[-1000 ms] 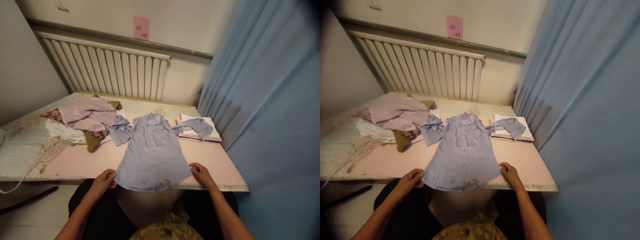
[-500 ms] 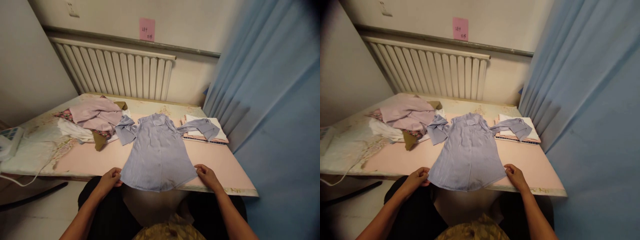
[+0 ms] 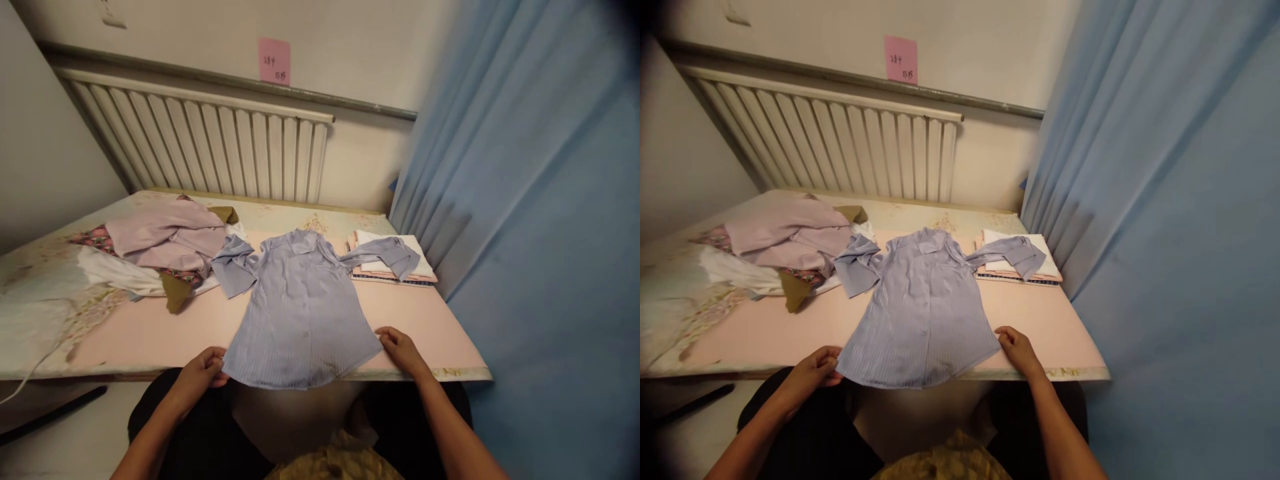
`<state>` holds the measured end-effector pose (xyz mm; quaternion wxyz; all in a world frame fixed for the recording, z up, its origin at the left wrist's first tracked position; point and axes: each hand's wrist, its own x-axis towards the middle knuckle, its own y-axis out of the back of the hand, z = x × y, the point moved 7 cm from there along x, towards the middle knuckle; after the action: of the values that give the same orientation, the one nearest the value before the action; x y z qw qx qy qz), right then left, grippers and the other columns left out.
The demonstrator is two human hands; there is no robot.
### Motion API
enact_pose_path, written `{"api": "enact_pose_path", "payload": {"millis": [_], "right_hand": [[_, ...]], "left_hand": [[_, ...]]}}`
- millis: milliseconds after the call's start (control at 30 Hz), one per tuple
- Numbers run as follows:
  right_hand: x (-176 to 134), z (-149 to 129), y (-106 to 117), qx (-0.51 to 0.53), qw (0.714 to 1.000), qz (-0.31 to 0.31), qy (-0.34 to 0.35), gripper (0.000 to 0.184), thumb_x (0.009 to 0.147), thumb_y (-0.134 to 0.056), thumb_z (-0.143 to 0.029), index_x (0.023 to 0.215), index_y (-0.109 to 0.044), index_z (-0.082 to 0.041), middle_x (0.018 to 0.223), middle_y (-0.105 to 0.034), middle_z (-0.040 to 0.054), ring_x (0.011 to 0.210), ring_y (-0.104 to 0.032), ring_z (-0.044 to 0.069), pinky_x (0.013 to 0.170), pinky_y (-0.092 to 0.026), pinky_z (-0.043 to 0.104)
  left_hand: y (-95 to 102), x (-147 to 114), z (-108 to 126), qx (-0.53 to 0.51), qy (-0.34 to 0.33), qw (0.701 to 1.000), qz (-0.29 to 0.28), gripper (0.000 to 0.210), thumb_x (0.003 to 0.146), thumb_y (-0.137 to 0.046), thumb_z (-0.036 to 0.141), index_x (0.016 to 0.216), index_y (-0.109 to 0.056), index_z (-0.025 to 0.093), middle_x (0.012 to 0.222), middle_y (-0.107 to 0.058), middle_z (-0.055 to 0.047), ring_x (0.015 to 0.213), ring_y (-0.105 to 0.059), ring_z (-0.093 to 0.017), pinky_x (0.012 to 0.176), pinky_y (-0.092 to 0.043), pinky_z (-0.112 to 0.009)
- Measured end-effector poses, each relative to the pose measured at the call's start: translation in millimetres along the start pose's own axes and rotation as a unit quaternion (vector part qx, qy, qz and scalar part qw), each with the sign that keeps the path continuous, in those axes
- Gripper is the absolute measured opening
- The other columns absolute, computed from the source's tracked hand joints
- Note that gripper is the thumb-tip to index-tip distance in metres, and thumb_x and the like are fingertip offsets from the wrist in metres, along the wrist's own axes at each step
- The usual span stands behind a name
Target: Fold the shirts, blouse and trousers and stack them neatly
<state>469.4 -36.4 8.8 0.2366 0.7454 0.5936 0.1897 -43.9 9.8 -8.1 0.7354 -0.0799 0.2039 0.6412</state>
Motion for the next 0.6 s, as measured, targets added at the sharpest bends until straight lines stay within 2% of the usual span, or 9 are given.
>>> {"api": "enact_pose_path", "payload": {"millis": [267, 600], "right_hand": [[1, 5, 0, -0.009, 1.000, 0.006, -0.007, 0.035, 0.077, -0.047, -0.040, 0.095, -0.069, -0.019, 0.078, -0.069, 0.0016, 0.076, -0.062, 0.021, 0.072, -0.047, 0.032], [0, -2, -1, -0.020, 1.000, 0.024, 0.002, 0.033, 0.072, -0.048, -0.036, 0.092, -0.069, -0.020, 0.070, -0.064, -0.0003, 0.066, -0.056, 0.018, 0.064, -0.044, 0.029]], "left_hand": [[3.9, 7, -8, 0.000, 0.001, 1.000, -0.002, 0.042, 0.061, -0.074, 0.046, 0.091, -0.061, 0.020, 0.074, -0.064, 0.001, 0.069, -0.065, -0.016, 0.070, -0.056, -0.030], [8.9, 18, -23, 0.000, 0.004, 1.000, 0.004, 0.039, 0.062, -0.076, 0.044, 0.091, -0.060, 0.023, 0.066, -0.062, 0.003, 0.067, -0.065, -0.017, 0.068, -0.056, -0.028]]}}
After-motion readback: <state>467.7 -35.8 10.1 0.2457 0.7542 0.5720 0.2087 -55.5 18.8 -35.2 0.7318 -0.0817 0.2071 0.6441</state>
